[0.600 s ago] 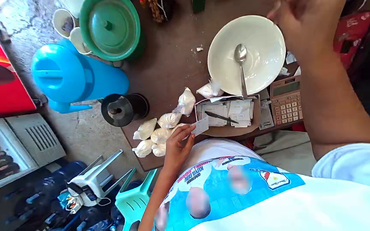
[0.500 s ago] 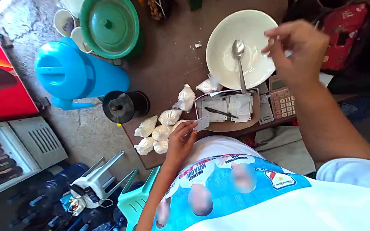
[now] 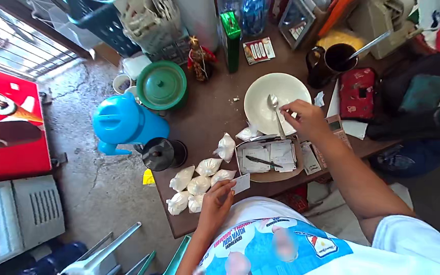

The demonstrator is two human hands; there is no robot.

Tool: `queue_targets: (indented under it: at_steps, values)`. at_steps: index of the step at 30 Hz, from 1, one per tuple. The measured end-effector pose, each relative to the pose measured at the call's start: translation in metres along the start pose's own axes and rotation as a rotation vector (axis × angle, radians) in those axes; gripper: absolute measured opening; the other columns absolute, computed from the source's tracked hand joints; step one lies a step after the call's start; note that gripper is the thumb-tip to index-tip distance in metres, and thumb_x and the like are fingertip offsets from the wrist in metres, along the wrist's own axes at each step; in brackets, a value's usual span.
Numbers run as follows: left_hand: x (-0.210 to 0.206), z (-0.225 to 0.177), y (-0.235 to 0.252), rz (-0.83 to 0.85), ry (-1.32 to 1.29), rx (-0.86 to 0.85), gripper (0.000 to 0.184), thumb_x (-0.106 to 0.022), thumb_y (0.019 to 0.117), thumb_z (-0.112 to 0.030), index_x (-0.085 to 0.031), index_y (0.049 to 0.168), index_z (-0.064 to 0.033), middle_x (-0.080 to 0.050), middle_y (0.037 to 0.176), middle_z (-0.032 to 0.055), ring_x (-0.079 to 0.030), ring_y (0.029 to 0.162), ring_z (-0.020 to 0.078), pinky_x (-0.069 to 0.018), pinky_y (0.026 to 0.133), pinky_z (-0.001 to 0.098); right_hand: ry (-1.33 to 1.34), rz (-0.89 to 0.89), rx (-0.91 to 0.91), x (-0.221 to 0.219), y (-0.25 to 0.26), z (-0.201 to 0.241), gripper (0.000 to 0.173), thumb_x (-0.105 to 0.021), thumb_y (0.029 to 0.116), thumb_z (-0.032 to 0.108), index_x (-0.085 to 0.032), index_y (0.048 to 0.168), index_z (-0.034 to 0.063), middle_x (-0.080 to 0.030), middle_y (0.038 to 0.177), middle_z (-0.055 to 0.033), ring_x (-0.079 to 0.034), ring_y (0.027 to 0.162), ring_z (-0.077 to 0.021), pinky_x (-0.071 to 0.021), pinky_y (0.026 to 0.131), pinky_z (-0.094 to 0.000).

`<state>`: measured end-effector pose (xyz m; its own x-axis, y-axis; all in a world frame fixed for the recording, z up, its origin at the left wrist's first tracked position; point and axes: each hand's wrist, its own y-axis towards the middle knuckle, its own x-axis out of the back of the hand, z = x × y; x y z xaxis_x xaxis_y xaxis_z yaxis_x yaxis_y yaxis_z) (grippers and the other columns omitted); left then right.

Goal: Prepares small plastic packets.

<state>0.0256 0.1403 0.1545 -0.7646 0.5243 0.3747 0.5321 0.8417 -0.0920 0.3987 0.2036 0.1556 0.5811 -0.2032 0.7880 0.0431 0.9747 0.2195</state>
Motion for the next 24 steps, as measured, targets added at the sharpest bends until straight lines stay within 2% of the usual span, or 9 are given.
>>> queue_targets:
  at_steps: [4,8,11,13,16,18,20,22,24]
  values:
    - [0.004,0.003,-0.008,-0.102,0.005,0.041,0.025,-0.062,0.0954,-0.008,-0.075,0.115,0.0009,-0.072,0.116,0.0138,-0.071,0.097,0.0091,-0.0586,0.088,0.0227,-0.100,0.098,0.037,-0.001,0.089,-0.029,0.023,-0.057,0.1029,0.011,-0.072,0.114,-0.0025,-0.069,0.115,-0.0251,-0.066,0.109,-0.0441,-0.0535,0.091,-0.0596]
    - [0.006,0.004,-0.009,-0.192,-0.010,0.065,0.025,-0.062,0.0944,-0.007,-0.075,0.114,0.0019,-0.072,0.117,0.0136,-0.071,0.097,0.0085,-0.0588,0.087,0.0225,-0.213,0.260,0.047,-0.039,0.181,-0.077,0.025,-0.057,0.0967,-0.004,-0.069,0.119,-0.0061,-0.062,0.131,-0.0283,-0.056,0.126,-0.0510,-0.0466,0.100,-0.0675]
    - [0.007,0.003,-0.005,-0.232,-0.048,0.065,0.024,-0.063,0.0941,-0.005,-0.075,0.114,0.0025,-0.072,0.117,0.0136,-0.071,0.100,0.0084,-0.0589,0.088,0.0227,-0.276,0.373,-0.039,-0.069,0.227,-0.109,0.056,-0.069,0.0822,-0.013,-0.059,0.137,-0.0049,-0.048,0.149,-0.0311,-0.041,0.139,-0.0548,-0.0386,0.103,-0.0747]
    - [0.009,0.002,-0.002,-0.250,-0.062,0.060,0.024,-0.063,0.0944,-0.004,-0.075,0.114,0.0024,-0.072,0.117,0.0129,-0.071,0.100,0.0078,-0.0588,0.088,0.0222,-0.310,0.418,-0.063,-0.083,0.243,-0.125,0.078,-0.077,0.0756,-0.013,-0.050,0.148,0.0007,-0.039,0.156,-0.0305,-0.032,0.145,-0.0557,-0.0343,0.105,-0.0774]
    - [0.010,-0.001,0.005,-0.271,-0.074,0.080,0.024,-0.063,0.0943,-0.002,-0.074,0.115,0.0032,-0.072,0.118,0.0124,-0.070,0.102,0.0073,-0.0574,0.091,0.0213,-0.341,0.479,-0.039,-0.099,0.257,-0.147,0.094,-0.082,0.0725,-0.011,-0.043,0.156,0.0084,-0.038,0.158,-0.0299,-0.033,0.145,-0.0549,-0.0319,0.105,-0.0778]
    - [0.009,0.001,0.010,-0.281,-0.084,0.081,0.023,-0.063,0.0949,-0.002,-0.074,0.115,0.0027,-0.072,0.118,0.0117,-0.070,0.102,0.0072,-0.0577,0.090,0.0209,-0.352,0.498,-0.032,-0.101,0.261,-0.153,0.088,-0.079,0.0751,-0.011,-0.045,0.154,0.0063,-0.044,0.153,-0.0304,-0.042,0.140,-0.0536,-0.0321,0.105,-0.0770]
    - [0.007,0.004,0.014,-0.279,-0.090,0.064,0.023,-0.063,0.0957,-0.004,-0.075,0.115,0.0008,-0.072,0.119,0.0108,-0.070,0.102,0.0072,-0.0583,0.088,0.0205,-0.392,0.515,-0.032,-0.096,0.264,-0.150,0.072,-0.072,0.0818,-0.010,-0.049,0.149,0.0010,-0.056,0.140,-0.0322,-0.053,0.129,-0.0539,-0.0343,0.105,-0.0754]
    - [0.004,0.006,0.015,-0.265,-0.097,0.060,0.023,-0.063,0.0966,-0.005,-0.075,0.115,-0.0006,-0.072,0.119,0.0098,-0.070,0.102,0.0066,-0.0583,0.087,0.0199,-0.432,0.511,-0.023,-0.091,0.261,-0.148,0.048,-0.064,0.0906,-0.005,-0.057,0.138,-0.0039,-0.065,0.121,-0.0342,-0.061,0.116,-0.0551,-0.0363,0.105,-0.0733]
    - [0.004,0.007,0.020,-0.250,-0.097,0.058,0.023,-0.063,0.0969,-0.005,-0.075,0.116,-0.0011,-0.072,0.119,0.0096,-0.069,0.103,0.0063,-0.0581,0.087,0.0196,-0.468,0.462,0.005,-0.080,0.263,-0.141,0.028,-0.055,0.0986,-0.003,-0.063,0.125,-0.0080,-0.068,0.112,-0.0337,-0.064,0.110,-0.0542,-0.0404,0.103,-0.0698]
